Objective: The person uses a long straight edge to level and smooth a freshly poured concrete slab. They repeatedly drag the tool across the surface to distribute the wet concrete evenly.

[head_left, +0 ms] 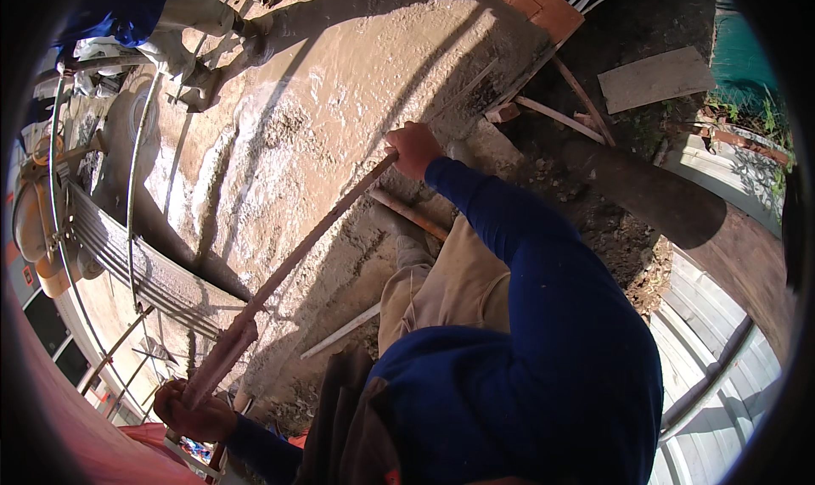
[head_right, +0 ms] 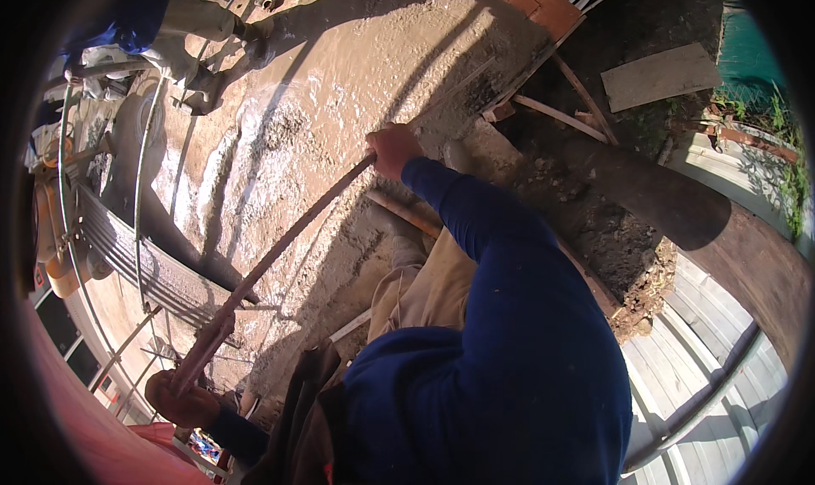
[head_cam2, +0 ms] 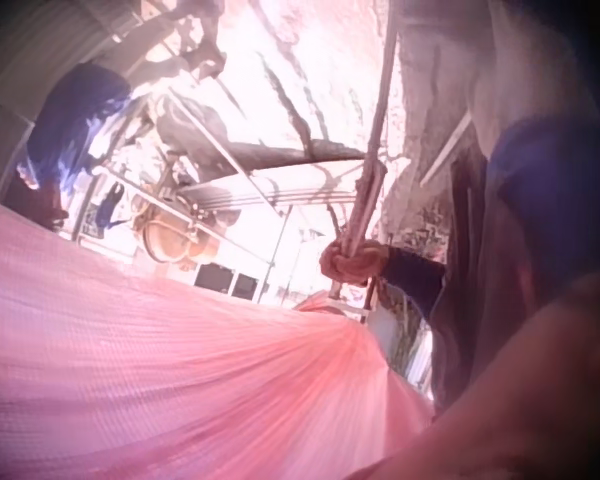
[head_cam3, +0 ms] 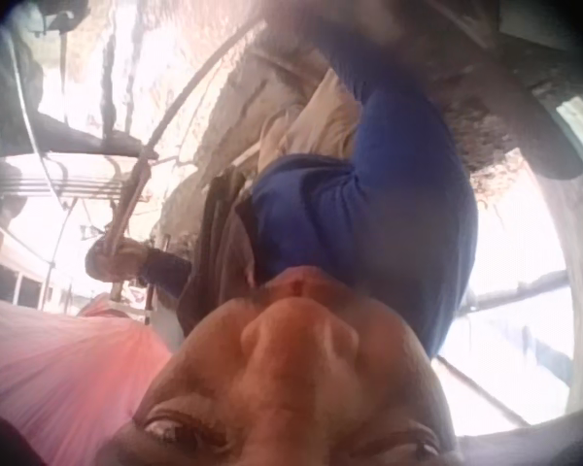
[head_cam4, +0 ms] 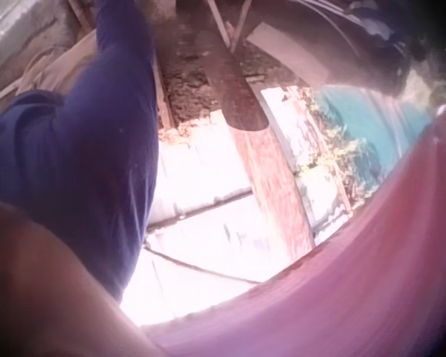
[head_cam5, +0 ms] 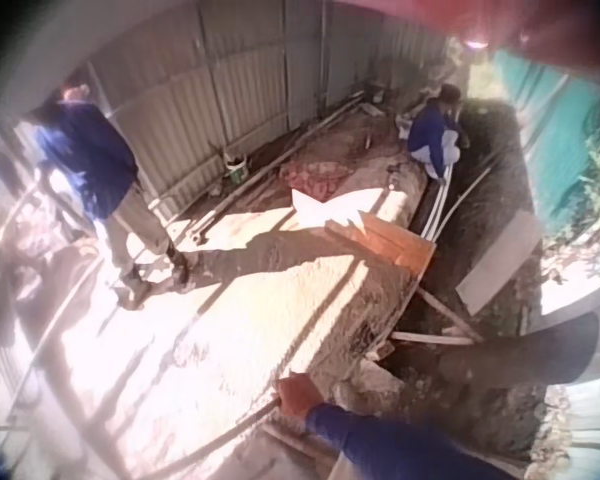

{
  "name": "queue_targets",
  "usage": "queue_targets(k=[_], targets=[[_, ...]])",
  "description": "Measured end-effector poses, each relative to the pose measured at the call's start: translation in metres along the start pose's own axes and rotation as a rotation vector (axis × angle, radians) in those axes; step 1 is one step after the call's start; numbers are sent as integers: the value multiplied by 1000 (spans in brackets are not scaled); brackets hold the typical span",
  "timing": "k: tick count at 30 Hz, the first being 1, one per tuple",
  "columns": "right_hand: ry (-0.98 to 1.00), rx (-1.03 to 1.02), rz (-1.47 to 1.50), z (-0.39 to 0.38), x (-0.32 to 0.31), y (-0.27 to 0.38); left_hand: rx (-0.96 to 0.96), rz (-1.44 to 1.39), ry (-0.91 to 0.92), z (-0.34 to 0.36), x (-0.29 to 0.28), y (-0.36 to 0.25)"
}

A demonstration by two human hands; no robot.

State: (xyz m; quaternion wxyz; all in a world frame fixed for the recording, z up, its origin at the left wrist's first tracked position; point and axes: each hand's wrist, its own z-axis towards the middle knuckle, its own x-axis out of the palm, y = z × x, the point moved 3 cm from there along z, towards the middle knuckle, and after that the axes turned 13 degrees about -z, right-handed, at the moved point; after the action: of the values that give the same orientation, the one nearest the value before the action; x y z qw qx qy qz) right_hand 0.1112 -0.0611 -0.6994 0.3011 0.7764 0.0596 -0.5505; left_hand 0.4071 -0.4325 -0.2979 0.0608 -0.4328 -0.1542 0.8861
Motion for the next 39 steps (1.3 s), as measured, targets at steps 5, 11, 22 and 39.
queue_targets(k=[5, 11, 22, 39], targets=[[-99, -137, 26, -14, -19, 58, 273, 452, 197, 38, -71, -23], [-179, -242, 98, 65, -24, 80, 148, 772, 119, 9, -75, -46], [-99, 31, 74, 58, 11, 1, 157, 251, 100, 55, 8, -18], [-314, -52, 86, 12, -94, 50, 330, 239, 173, 126, -62, -45]])
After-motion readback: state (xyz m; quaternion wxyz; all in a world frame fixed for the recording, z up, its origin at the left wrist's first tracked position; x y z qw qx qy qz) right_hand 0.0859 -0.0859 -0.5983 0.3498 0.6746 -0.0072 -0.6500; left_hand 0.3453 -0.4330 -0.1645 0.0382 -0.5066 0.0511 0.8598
